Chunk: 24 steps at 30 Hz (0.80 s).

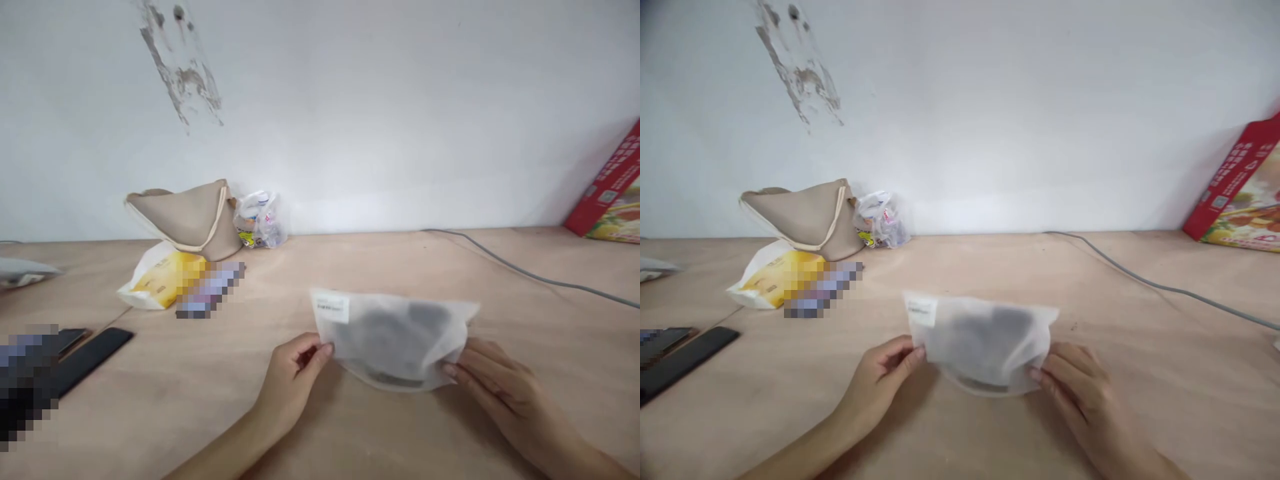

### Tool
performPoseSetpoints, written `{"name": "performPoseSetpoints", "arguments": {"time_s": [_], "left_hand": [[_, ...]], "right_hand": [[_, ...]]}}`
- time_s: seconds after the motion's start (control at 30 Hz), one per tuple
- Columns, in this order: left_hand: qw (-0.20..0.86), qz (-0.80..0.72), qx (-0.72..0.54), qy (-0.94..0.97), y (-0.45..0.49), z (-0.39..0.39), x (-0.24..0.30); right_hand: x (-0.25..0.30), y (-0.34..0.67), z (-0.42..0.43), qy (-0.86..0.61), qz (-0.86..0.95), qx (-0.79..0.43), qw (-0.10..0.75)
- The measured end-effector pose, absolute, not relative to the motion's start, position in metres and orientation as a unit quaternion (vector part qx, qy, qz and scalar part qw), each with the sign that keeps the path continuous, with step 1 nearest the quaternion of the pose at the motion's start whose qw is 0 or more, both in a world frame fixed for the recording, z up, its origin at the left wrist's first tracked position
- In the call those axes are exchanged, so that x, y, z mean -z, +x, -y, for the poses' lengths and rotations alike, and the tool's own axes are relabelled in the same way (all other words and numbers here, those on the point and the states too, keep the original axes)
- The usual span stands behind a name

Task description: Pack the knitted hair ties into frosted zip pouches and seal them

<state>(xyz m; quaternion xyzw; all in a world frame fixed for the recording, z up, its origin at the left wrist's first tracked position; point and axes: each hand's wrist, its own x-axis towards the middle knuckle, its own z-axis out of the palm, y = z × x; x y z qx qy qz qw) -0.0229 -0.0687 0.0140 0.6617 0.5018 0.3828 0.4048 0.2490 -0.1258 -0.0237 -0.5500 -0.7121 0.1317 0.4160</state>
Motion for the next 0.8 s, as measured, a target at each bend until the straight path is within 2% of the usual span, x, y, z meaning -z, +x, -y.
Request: {"name": "performPoseSetpoints", "arguments": {"time_s": [0.1, 0.23, 0.8], "left_hand": [[0.344, -0.525, -0.362, 0.689, -0.028, 0.071, -0.006], [0.315, -0.531, -0.392, 0.682, -0.027, 0.072, -0.004], [0.473, -0.433, -0.564, 0.520, 0.007, 0.026, -0.012]], "right_hand": [[0.029, 0.252, 0.129, -0.550, 0.722, -0.166, 0.385], [0.029, 0.250, 0.128, -0.561, 0.694, -0.197, 0.407], [0.018, 0.233, 0.081, -0.605, 0.527, -0.271, 0.531]]}}
